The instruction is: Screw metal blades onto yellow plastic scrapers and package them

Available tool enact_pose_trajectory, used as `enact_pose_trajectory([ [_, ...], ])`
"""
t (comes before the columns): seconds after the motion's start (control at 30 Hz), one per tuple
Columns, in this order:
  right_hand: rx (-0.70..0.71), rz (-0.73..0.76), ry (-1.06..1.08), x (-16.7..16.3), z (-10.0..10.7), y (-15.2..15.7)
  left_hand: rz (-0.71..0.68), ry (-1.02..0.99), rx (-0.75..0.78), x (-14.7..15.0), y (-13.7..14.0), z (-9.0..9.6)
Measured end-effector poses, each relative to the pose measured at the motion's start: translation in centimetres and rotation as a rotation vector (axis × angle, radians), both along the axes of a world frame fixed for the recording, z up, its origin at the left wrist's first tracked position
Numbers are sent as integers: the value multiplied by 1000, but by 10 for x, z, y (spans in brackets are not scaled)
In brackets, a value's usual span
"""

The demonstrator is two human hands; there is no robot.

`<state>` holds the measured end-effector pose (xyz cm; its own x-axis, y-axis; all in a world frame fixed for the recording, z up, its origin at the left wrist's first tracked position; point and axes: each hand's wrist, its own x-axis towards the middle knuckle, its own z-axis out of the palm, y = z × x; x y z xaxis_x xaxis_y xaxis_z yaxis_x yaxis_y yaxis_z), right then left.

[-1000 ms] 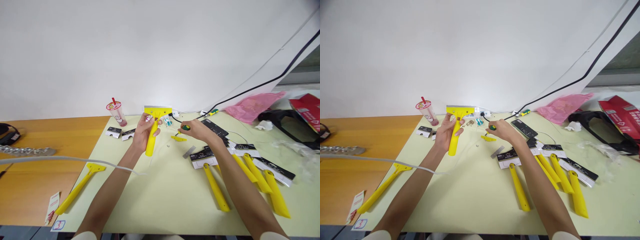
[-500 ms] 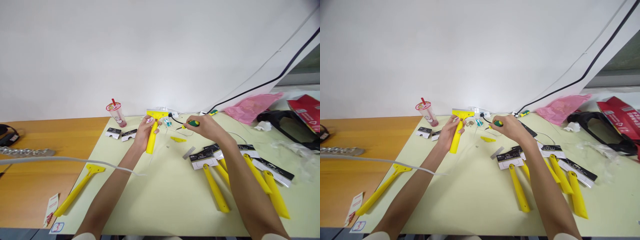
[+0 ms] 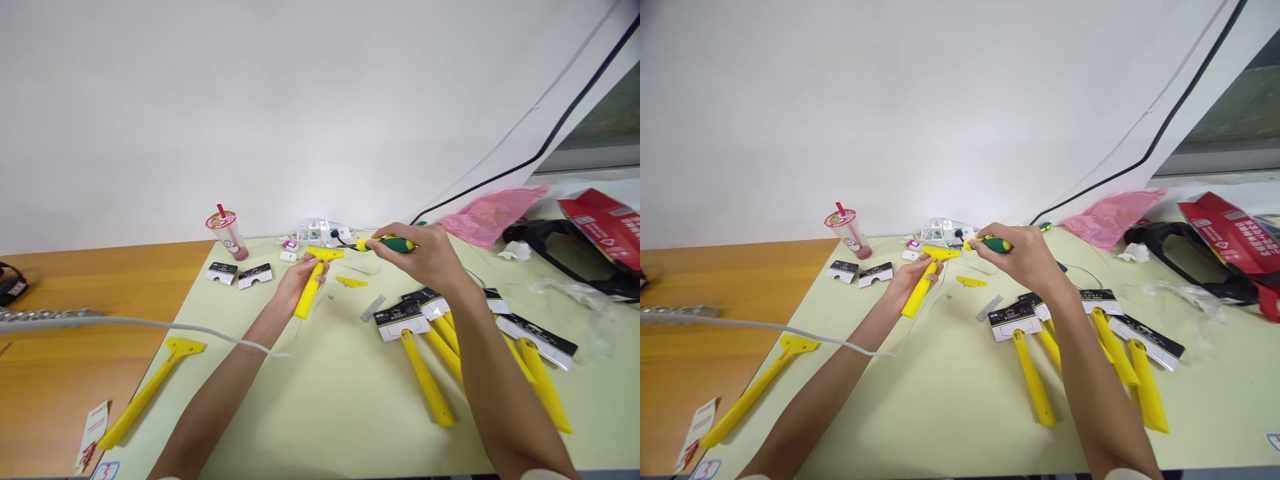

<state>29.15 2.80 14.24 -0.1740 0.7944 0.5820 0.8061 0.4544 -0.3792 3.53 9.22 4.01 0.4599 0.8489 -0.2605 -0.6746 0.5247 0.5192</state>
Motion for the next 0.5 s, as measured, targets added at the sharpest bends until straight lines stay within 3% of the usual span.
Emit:
enact_pose_trajectory([
  [0.5,-40,33,4,-1,-11,11,-31,-64,4,-2,-3,3],
])
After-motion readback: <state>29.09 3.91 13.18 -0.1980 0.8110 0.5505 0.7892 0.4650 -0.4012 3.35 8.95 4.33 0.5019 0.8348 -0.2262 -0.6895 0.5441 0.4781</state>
